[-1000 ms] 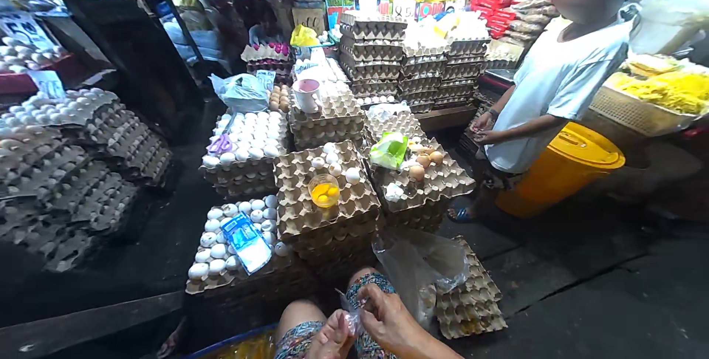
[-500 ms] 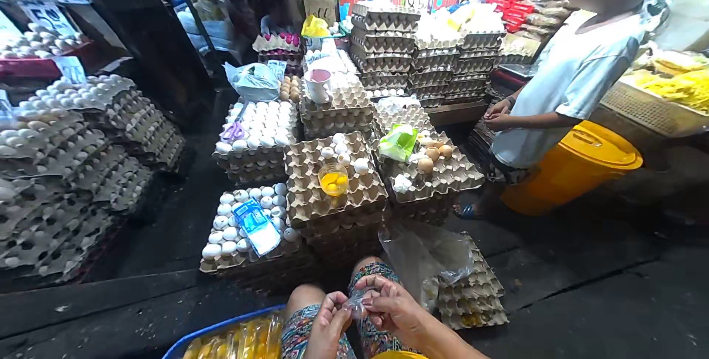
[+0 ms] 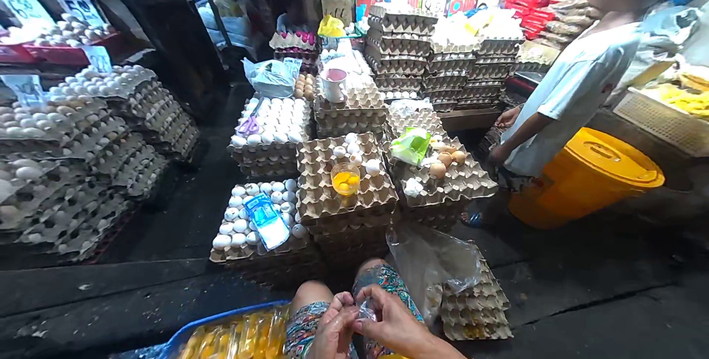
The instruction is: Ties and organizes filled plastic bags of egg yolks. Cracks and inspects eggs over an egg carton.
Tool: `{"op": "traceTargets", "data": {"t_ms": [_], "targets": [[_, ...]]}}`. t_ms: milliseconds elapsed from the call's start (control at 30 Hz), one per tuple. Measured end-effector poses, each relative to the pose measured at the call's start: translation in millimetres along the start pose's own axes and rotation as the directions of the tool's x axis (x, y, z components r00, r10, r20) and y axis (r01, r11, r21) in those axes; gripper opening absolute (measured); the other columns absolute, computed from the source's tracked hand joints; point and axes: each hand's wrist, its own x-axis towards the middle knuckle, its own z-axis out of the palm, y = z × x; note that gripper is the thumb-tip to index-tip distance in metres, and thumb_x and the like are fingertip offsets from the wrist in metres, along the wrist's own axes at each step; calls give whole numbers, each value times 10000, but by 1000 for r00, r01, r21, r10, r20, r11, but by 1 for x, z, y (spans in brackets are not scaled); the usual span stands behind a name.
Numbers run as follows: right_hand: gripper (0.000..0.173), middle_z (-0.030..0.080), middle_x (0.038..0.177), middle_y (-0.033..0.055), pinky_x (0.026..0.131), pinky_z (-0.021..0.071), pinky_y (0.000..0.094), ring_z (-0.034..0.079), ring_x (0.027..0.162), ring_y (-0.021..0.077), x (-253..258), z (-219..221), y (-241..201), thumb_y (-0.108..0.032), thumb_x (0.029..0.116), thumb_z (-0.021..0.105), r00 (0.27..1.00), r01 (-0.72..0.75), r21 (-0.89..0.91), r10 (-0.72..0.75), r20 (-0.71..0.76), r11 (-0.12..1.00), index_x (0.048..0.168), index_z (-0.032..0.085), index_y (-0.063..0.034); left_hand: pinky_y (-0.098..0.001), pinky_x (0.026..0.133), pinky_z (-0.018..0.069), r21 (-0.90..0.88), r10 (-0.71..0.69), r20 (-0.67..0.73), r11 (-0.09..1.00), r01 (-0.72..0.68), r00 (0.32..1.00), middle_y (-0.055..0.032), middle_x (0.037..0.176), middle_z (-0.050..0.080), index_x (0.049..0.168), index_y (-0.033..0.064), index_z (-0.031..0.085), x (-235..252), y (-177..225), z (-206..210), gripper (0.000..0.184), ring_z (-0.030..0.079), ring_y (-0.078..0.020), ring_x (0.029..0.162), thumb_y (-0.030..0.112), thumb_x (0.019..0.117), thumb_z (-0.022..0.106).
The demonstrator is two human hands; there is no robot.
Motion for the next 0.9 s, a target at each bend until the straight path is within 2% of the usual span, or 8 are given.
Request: {"op": "traceTargets", "data": {"t_ms": [133,200,400,567,667,733,800,900], "targets": [[379,617,756,35,635,495,308,546,623,94,3,-4,-1,-210,943,713,1000,28,8,-28,6,1000,1257,631,-17,-281,762,586,-8,50,49,999,-50,998,7,818,663,1005,89,518,2,-6,-4,169,668,-88,748,-39,896,505],[332,647,763,37,632,518,306,580,624,93,3,-5,-2,-160,940,684,998,38,-29,-39,-48,999,1238,645,-20,-287,787,584,-19,61,125,998,-59,990,13,836,686,989,108,537,2,-7,-7,184,676,-84,776,-35,874,547],[335,708,946,175,719,574,480,685,769,285,2,7,1,-84,906,651,959,125,-409,-216,-185,904,1224,673,16,-268,765,576,39,134,182,989,-143,974,31,831,666,971,106,555,6,-12,-14,249,660,-66,772,-81,809,578],[443,699,949,172,727,572,497,684,780,299,5,10,1,-90,915,623,981,48,-398,-118,-154,916,1344,589,15,-254,680,559,347,181,93,916,-203,979,22,774,610,951,51,546,5,-12,-14,206,615,-59,687,-81,839,658],[516,676,1164,201,829,572,538,698,951,346,6,11,-9,-111,925,640,998,-14,-490,-16,-58,872,1420,531,-15,-280,568,474,579,250,-48,796,-177,967,9,648,533,965,13,578,14,-19,-19,173,515,-79,554,3,838,694],[547,641,1266,216,880,561,560,687,1045,370,8,13,-13,-102,920,656,999,-46,-541,39,-25,840,1443,512,-27,-366,641,507,692,269,-95,710,-130,959,-64,746,584,1046,-23,595,18,-20,-23,228,569,-155,649,48,859,704],[559,624,1299,217,887,559,559,684,1058,367,10,12,-9,-103,916,666,999,-48,-554,54,-6,831,1446,503,-34,-457,766,551,750,270,-81,651,-120,960,-177,978,648,1118,-60,605,20,-19,-28,301,643,-257,824,55,864,719],[543,629,1296,209,876,564,554,687,1050,355,11,2,-4,-113,911,667,998,-61,-503,50,-35,862,1425,513,-33,-406,700,546,788,279,-4,593,-169,960,-185,1092,613,1132,-30,612,15,-18,-27,327,625,-227,791,36,824,701]]}}
